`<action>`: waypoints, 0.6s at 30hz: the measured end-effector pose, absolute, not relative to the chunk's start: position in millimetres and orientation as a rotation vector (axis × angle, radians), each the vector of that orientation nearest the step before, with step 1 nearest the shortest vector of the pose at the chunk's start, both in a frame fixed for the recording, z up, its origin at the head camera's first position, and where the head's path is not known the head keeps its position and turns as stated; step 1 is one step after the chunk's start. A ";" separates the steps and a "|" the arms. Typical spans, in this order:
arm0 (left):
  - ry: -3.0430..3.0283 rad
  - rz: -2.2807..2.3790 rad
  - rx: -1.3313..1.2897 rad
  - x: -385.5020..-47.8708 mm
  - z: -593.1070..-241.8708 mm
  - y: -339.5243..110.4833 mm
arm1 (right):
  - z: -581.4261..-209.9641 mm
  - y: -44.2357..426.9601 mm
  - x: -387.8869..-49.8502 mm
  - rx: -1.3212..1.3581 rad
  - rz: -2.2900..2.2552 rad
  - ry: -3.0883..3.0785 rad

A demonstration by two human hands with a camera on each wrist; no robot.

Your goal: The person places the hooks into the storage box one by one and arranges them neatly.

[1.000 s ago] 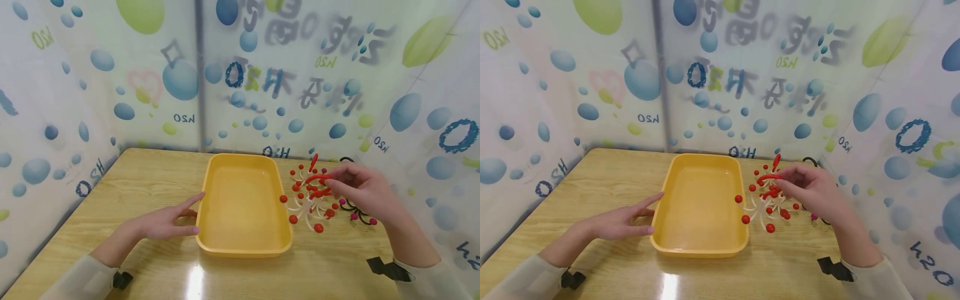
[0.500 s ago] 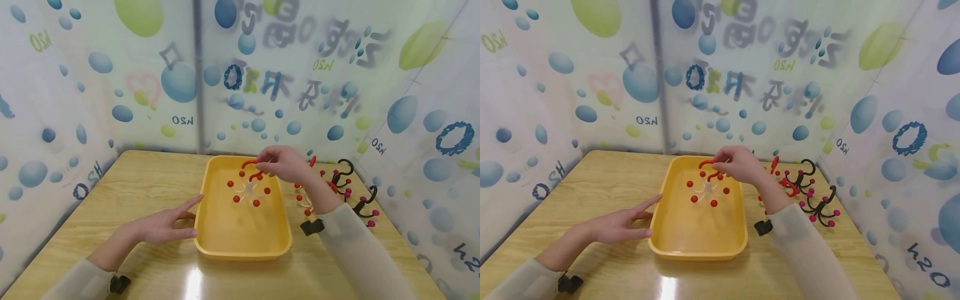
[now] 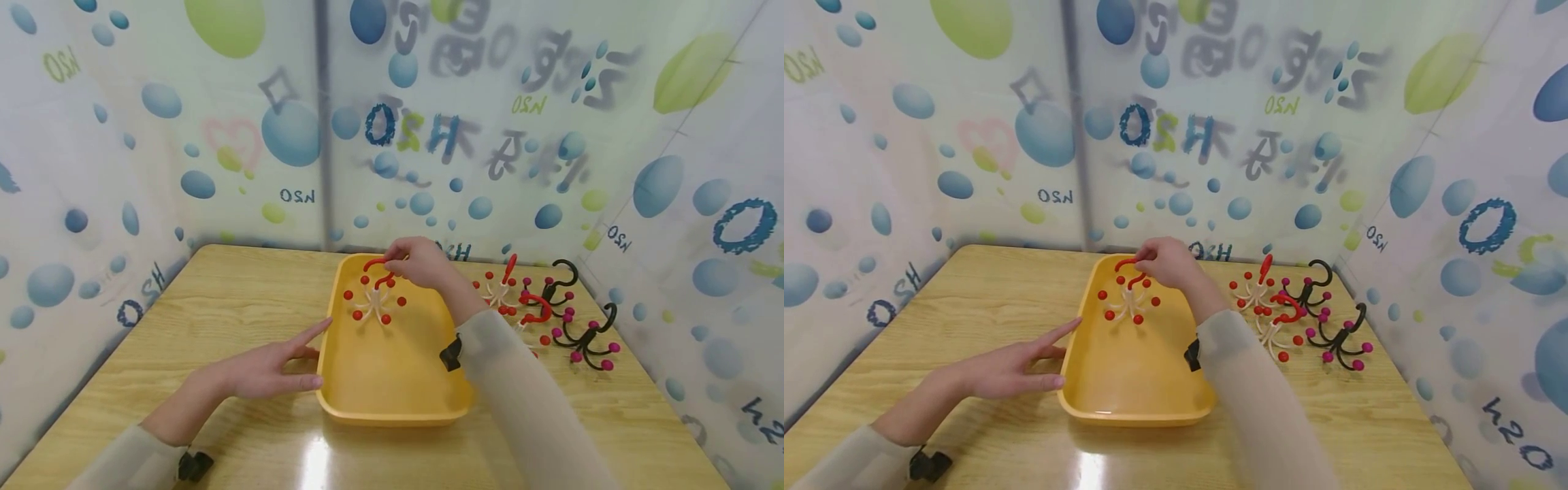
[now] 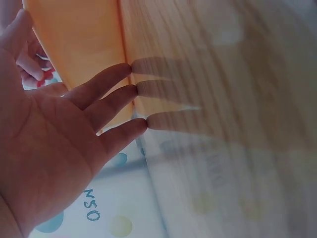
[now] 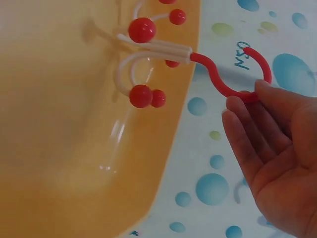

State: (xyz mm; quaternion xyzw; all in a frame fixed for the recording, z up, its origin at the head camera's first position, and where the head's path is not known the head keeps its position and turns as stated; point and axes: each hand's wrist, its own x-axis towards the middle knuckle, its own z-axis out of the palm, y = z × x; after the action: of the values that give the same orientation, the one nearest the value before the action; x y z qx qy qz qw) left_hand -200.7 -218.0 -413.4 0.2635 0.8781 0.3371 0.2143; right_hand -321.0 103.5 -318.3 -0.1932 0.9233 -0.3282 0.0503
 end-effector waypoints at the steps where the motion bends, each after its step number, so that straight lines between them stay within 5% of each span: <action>1: 2.434 0.935 0.726 -200.6 -413.4 -217.9 | -320.4 101.4 -323.0 -0.586 -1.011 2.818; 18: 2.437 0.925 0.708 -200.1 -413.2 -217.4 | -352.8 87.8 -337.6 -0.401 -1.212 2.938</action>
State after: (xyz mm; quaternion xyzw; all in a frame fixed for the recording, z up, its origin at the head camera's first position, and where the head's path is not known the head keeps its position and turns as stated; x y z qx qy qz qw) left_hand -200.1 -217.4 -413.2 0.2559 0.8804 0.3343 0.2183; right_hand -337.6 87.8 -352.8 -0.1252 0.9167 -0.3781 -0.0309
